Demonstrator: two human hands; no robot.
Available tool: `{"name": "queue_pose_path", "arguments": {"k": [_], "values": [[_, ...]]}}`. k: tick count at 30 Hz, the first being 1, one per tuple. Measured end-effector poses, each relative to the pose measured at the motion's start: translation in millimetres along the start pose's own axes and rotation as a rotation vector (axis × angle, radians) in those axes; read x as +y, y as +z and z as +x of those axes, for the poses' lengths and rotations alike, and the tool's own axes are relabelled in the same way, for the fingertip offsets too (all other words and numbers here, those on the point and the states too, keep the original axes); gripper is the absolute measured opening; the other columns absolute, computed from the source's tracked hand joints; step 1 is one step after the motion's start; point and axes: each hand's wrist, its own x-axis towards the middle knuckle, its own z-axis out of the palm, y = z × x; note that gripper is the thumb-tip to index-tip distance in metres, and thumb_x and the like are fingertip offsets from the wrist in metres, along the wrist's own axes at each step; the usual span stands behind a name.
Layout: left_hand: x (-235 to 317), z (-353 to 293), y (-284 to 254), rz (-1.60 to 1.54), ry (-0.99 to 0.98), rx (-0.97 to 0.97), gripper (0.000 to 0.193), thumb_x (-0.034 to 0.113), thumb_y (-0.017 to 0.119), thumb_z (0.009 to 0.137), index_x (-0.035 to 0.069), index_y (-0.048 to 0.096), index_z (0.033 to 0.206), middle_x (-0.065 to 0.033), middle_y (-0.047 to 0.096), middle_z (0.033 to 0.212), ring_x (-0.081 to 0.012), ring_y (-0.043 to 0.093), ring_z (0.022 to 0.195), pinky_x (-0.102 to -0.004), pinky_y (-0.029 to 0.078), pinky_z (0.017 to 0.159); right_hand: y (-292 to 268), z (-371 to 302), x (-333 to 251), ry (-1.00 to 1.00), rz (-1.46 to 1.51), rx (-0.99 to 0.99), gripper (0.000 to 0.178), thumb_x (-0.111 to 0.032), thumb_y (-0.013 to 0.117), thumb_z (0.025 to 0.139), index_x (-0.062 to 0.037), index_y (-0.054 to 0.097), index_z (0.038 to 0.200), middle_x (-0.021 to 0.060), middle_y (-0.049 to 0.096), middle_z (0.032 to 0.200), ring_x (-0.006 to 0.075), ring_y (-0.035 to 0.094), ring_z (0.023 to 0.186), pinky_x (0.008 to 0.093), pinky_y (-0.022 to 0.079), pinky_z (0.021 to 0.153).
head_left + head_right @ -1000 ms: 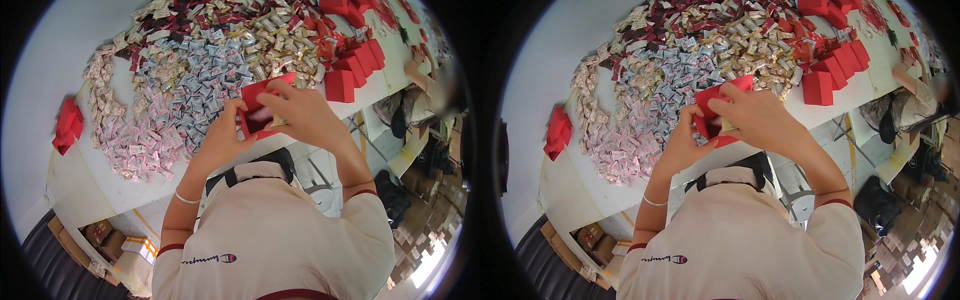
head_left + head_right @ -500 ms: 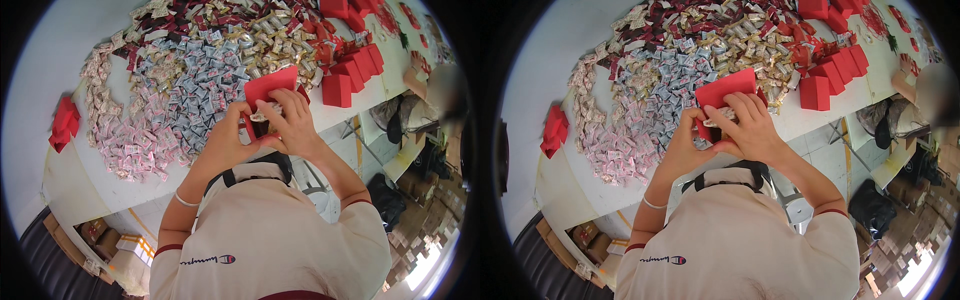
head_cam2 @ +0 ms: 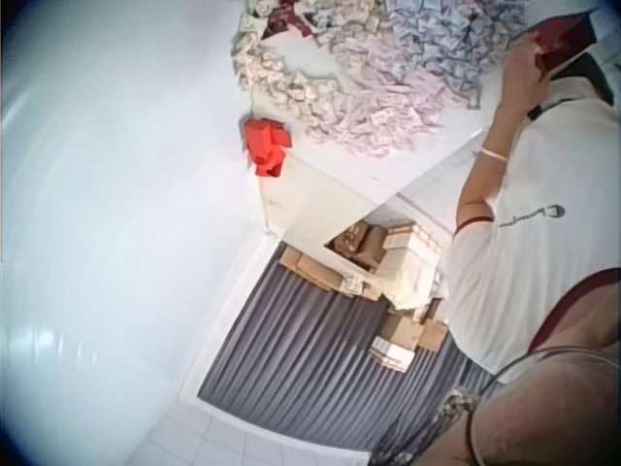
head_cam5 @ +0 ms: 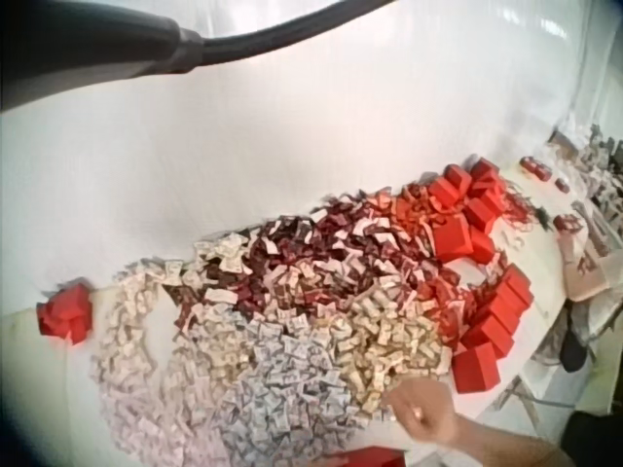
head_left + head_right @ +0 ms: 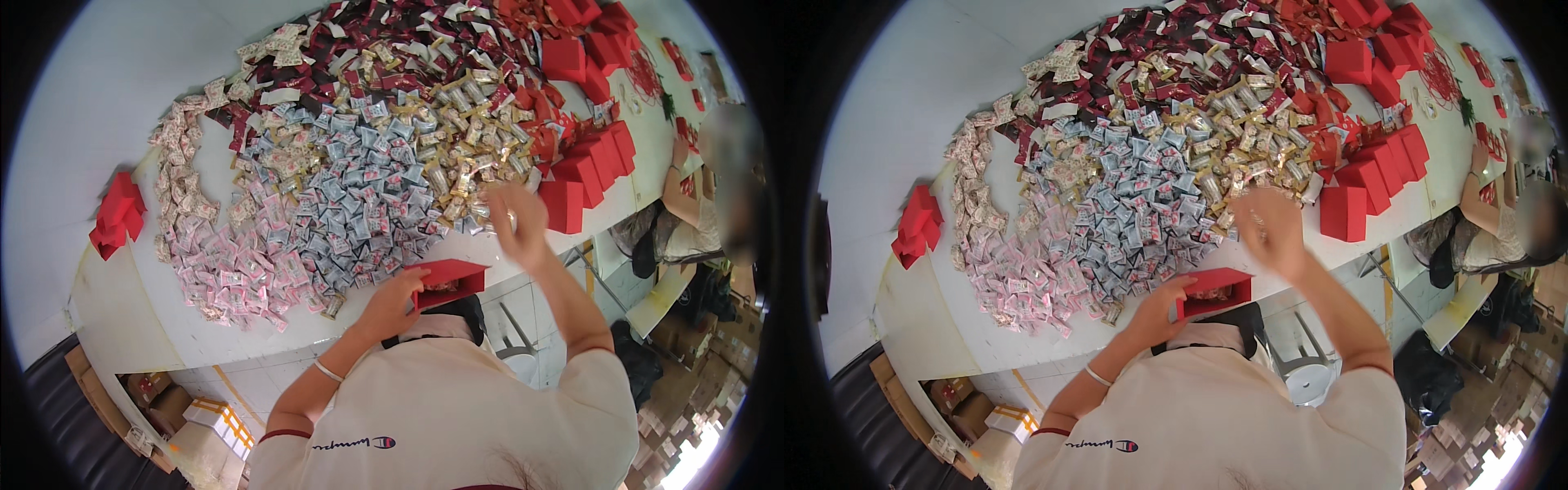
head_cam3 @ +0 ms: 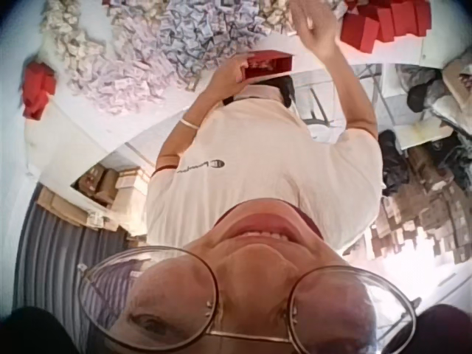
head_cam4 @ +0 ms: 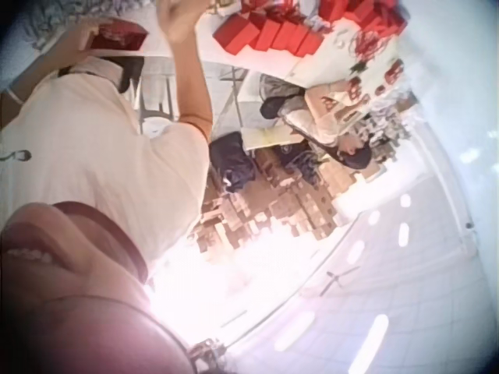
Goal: The person repeatedly picks small wrapped items from a large pile on a table and places them into red envelopes. The person folds the envelopes closed and sets them aside. Another person is visible in the background performing a similar task.
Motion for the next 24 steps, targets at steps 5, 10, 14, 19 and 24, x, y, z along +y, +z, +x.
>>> {"name": "queue_pose_path", "arguments": {"k": [5, 10, 14, 19, 24], "values": [[-19, -17, 18, -0.029, -0.228, 0.049, 0.039, 0.002, 0.066, 0.064, 0.004, 0.043, 0.096, -0.0119, 0.046, 0.124, -0.0325, 0.043, 0.115, -0.0378, 0.040, 0.090, 90, 84, 131, -0.103, -0.186, -0.117, 0.032, -0.002, 0.056, 0.077, -0.0028, 0.052, 0.109, 0.0150, 0.055, 0.097, 0.0318, 0.053, 0.091, 0.0376, 0.043, 0.079], [-21, -12, 11, 0.050, -0.229, -0.036, 0.037, 0.005, 0.066, 0.066, 0.004, 0.045, 0.096, -0.0099, 0.046, 0.125, -0.0298, 0.044, 0.115, -0.0372, 0.040, 0.092, 163, 149, 205, -0.206, -0.567, -0.333, 0.039, -0.008, 0.057, 0.071, -0.0074, 0.053, 0.109, 0.0132, 0.058, 0.097, 0.0315, 0.056, 0.089, 0.0421, 0.046, 0.074], [-23, -7, 10, 0.041, -0.261, -0.069, 0.024, 0.005, 0.065, 0.066, 0.004, 0.050, 0.085, -0.0081, 0.047, 0.125, -0.0274, 0.045, 0.114, -0.0358, 0.042, 0.089, 169, 179, 213, 0.146, -0.375, -0.524, 0.028, -0.014, 0.052, 0.074, -0.0051, 0.055, 0.101, 0.0175, 0.061, 0.086, 0.0337, 0.058, 0.084, 0.0411, 0.046, 0.072], [-31, -5, 9, 0.035, -0.217, -0.081, 0.022, 0.005, 0.065, 0.066, 0.004, 0.050, 0.081, -0.0077, 0.047, 0.125, -0.0267, 0.045, 0.114, -0.0348, 0.043, 0.088, 188, 183, 216, 0.170, -0.138, -0.579, 0.025, -0.013, 0.054, 0.078, -0.0033, 0.054, 0.101, 0.0162, 0.061, 0.087, 0.0302, 0.058, 0.083, 0.0398, 0.045, 0.071], [-24, 6, 3, 0.030, -0.279, -0.120, 0.050, 0.010, 0.069, 0.064, 0.007, 0.049, 0.109, -0.0076, 0.049, 0.122, -0.0270, 0.047, 0.111, -0.0343, 0.042, 0.089, 209, 162, 194, 0.281, -0.396, -0.543, 0.025, -0.016, 0.059, 0.068, -0.0009, 0.060, 0.088, 0.0199, 0.061, 0.084, 0.0326, 0.060, 0.085, 0.0438, 0.049, 0.072]]}}
